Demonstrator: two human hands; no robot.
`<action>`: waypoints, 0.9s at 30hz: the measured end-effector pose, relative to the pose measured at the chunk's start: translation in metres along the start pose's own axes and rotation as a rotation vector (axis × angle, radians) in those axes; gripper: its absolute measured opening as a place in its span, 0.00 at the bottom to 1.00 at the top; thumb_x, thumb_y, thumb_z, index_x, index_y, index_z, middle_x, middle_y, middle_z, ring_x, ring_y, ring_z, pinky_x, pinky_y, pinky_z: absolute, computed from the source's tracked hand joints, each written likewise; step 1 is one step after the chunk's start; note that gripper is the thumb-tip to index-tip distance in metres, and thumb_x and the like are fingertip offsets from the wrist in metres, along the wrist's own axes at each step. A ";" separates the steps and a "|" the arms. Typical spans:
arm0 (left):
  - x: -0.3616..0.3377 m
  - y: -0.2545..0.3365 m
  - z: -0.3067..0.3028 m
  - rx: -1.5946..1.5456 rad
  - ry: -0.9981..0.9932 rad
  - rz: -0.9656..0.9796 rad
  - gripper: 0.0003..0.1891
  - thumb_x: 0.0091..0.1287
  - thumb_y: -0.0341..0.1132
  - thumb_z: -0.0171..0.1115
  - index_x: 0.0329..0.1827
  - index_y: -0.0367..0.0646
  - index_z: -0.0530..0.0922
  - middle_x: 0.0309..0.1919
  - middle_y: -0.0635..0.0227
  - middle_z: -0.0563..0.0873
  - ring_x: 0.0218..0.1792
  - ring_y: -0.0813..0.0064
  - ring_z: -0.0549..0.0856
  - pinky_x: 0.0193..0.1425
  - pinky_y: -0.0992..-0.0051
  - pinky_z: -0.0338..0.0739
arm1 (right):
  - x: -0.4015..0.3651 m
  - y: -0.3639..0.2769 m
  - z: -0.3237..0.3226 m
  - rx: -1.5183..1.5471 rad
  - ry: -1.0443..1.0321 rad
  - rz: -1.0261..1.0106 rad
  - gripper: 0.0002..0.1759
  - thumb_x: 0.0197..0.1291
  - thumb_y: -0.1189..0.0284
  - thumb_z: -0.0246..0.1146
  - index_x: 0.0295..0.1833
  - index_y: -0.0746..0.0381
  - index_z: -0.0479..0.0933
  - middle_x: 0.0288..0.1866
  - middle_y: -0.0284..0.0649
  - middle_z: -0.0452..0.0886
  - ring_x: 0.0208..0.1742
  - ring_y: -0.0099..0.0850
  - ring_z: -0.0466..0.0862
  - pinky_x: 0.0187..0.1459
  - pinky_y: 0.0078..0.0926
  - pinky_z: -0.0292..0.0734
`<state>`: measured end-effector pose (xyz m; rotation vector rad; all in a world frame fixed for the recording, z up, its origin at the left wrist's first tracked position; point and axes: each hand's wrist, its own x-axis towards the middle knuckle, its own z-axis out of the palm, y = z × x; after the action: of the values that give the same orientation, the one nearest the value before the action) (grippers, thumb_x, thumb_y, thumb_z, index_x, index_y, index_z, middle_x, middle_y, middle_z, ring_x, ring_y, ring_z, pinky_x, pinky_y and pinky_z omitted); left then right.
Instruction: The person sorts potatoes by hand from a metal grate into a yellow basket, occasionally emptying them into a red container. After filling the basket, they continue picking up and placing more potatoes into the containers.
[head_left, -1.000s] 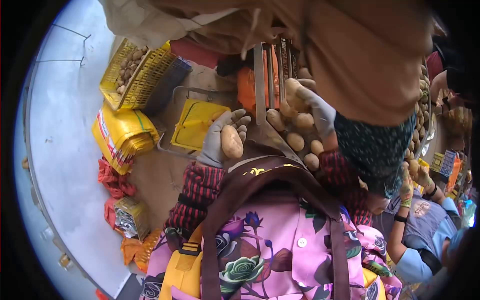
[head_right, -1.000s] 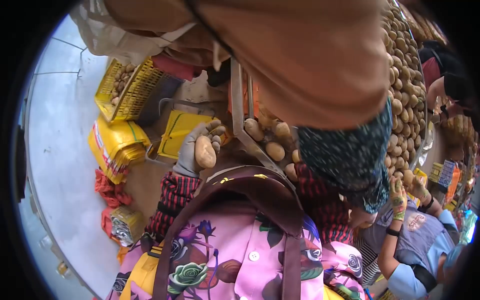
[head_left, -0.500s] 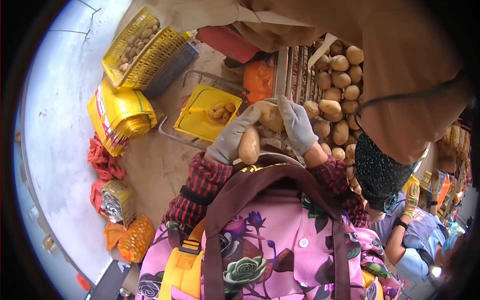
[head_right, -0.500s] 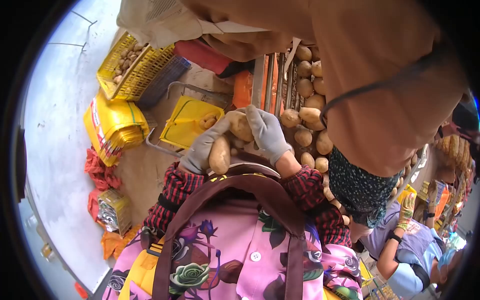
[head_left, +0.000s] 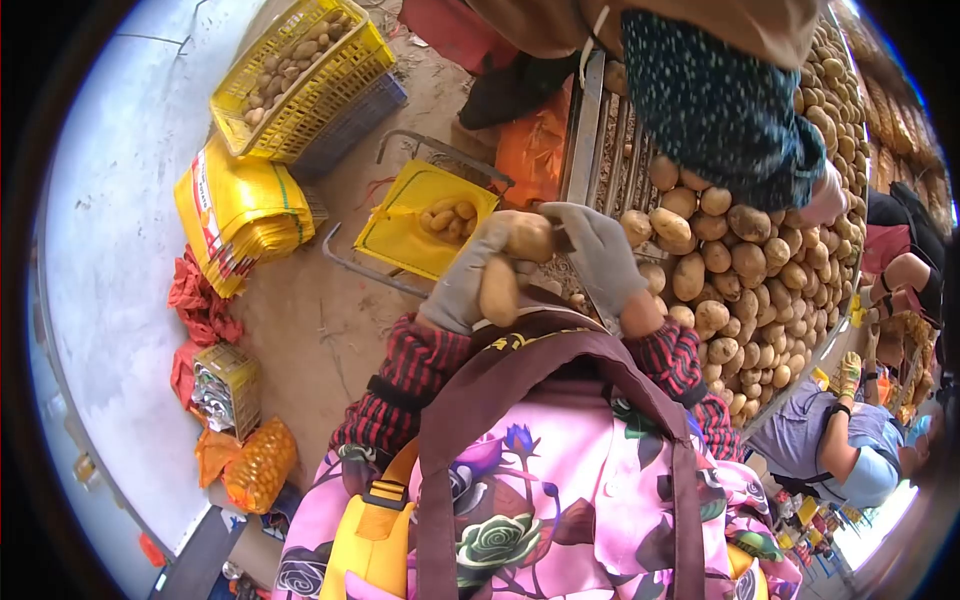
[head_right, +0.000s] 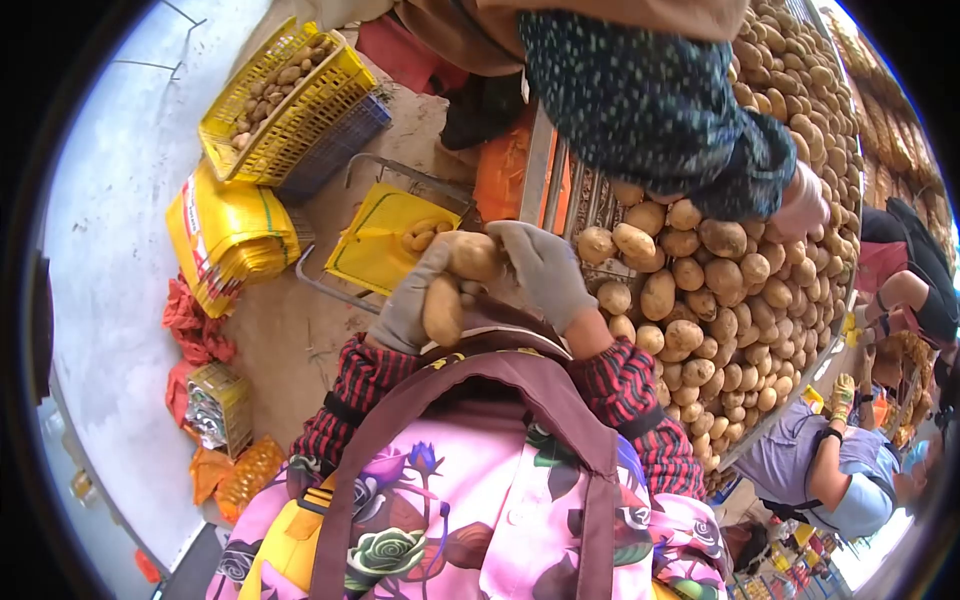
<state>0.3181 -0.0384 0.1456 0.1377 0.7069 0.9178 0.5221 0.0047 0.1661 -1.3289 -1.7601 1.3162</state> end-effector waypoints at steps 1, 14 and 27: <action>0.002 0.004 -0.017 -0.001 -0.001 -0.007 0.21 0.79 0.47 0.57 0.65 0.41 0.75 0.50 0.68 0.84 0.45 0.74 0.84 0.54 0.73 0.82 | -0.008 0.000 0.000 0.240 0.128 0.194 0.14 0.73 0.73 0.60 0.57 0.68 0.82 0.47 0.39 0.88 0.48 0.26 0.85 0.53 0.23 0.78; 0.028 0.027 -0.029 0.947 0.214 0.370 0.18 0.79 0.41 0.57 0.63 0.39 0.77 0.56 0.64 0.82 0.55 0.74 0.83 0.64 0.72 0.77 | -0.133 0.052 -0.116 -0.192 0.623 0.417 0.17 0.64 0.69 0.68 0.55 0.66 0.83 0.48 0.44 0.88 0.50 0.34 0.86 0.54 0.29 0.80; 0.148 -0.073 0.128 1.987 -0.310 0.763 0.31 0.55 0.41 0.75 0.62 0.42 0.77 0.48 0.54 0.83 0.54 0.47 0.81 0.59 0.54 0.75 | -0.120 0.088 -0.076 -0.920 0.523 0.507 0.37 0.47 0.66 0.72 0.67 0.54 0.73 0.55 0.50 0.76 0.55 0.51 0.78 0.57 0.47 0.73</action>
<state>0.5053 0.0534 0.1405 2.3634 1.0468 0.5083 0.6622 -0.0774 0.1260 -2.4588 -1.7272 0.2083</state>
